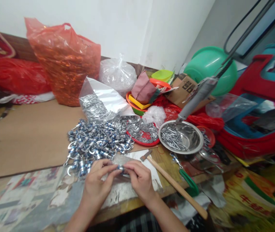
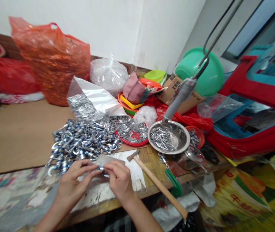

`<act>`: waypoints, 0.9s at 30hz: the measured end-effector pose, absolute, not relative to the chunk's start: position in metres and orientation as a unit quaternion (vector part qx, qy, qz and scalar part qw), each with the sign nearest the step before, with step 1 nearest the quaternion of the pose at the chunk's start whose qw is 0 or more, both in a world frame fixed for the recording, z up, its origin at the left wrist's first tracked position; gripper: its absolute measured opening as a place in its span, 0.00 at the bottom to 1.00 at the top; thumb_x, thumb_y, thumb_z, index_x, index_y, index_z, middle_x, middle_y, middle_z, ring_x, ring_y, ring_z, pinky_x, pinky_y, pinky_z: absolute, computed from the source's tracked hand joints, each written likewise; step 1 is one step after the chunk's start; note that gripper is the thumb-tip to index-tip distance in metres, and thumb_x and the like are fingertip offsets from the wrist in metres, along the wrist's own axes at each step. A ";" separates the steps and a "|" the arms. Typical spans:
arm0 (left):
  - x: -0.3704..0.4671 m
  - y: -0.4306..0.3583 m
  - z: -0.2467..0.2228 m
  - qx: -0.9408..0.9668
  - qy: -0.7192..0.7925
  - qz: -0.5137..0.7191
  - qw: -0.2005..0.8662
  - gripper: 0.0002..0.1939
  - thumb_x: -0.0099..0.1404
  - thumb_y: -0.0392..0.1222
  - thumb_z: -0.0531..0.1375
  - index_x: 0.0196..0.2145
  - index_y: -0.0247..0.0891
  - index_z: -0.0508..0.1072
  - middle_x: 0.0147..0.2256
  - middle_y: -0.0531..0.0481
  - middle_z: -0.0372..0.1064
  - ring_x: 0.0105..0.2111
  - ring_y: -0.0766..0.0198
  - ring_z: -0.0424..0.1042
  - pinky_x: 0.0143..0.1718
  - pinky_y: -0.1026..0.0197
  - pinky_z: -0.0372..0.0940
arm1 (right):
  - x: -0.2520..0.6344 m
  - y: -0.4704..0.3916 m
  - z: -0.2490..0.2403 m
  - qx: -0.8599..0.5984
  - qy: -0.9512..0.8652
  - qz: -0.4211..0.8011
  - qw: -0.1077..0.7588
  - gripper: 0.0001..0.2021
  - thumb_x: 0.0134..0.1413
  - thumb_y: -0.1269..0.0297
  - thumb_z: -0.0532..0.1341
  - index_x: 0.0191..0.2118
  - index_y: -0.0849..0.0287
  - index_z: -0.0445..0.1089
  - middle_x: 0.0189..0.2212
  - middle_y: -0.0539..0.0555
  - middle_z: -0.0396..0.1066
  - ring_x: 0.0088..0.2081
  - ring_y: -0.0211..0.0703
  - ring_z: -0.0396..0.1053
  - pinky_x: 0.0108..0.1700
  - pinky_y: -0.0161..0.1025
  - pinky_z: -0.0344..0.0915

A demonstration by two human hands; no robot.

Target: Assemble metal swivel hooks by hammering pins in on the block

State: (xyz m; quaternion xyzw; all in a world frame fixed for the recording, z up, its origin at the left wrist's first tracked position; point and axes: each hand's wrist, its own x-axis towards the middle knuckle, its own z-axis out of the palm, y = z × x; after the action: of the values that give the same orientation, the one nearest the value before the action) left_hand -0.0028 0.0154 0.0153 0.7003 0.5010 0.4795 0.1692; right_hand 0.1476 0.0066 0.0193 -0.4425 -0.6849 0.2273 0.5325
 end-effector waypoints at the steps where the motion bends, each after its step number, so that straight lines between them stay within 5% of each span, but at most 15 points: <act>1: -0.004 0.016 0.016 0.707 0.495 0.473 0.178 0.05 0.52 0.41 0.60 0.28 0.41 0.76 0.29 0.49 0.69 0.32 0.61 0.69 0.34 0.60 0.65 | 0.147 0.007 0.020 -0.450 -0.676 0.238 0.533 0.10 0.50 0.72 0.54 0.32 0.58 0.73 0.28 0.54 0.71 0.32 0.40 0.68 0.35 0.37 0.66; 7: -0.006 0.017 0.022 0.702 0.507 0.451 0.215 0.07 0.53 0.41 0.59 0.30 0.40 0.75 0.30 0.50 0.71 0.32 0.62 0.71 0.34 0.62 0.66 | 0.140 0.012 0.034 -0.513 -0.594 0.363 0.502 0.05 0.45 0.71 0.60 0.27 0.59 0.73 0.24 0.50 0.71 0.28 0.38 0.68 0.32 0.34 0.65; 17: -0.004 0.018 0.022 0.696 0.488 0.465 0.247 0.07 0.52 0.39 0.58 0.29 0.42 0.77 0.27 0.50 0.70 0.30 0.63 0.70 0.31 0.63 0.65 | 0.141 0.010 0.037 -0.482 -0.641 0.348 0.485 0.05 0.47 0.70 0.59 0.26 0.58 0.72 0.27 0.50 0.68 0.32 0.37 0.66 0.37 0.34 0.64; 22: -0.006 0.014 0.031 0.635 0.513 0.453 0.360 0.06 0.51 0.42 0.60 0.25 0.42 0.77 0.28 0.51 0.70 0.30 0.62 0.70 0.33 0.63 0.64 | 0.156 0.004 0.031 -0.426 -0.741 0.238 0.460 0.13 0.44 0.70 0.62 0.40 0.59 0.68 0.36 0.55 0.67 0.40 0.42 0.66 0.42 0.38 0.64; 27: -0.011 0.012 0.050 0.653 0.487 0.411 0.409 0.08 0.52 0.43 0.59 0.22 0.40 0.75 0.26 0.50 0.71 0.29 0.62 0.70 0.34 0.61 0.63 | 0.173 0.000 0.032 -0.298 -0.843 0.048 0.445 0.15 0.51 0.77 0.53 0.44 0.56 0.66 0.36 0.55 0.71 0.38 0.40 0.68 0.38 0.37 0.65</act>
State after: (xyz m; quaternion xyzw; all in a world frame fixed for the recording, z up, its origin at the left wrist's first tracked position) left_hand -0.0115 0.0117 0.0505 0.6533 0.4866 0.4109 0.4094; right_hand 0.1731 0.0003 0.0324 -0.2980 -0.8430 0.0481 0.4453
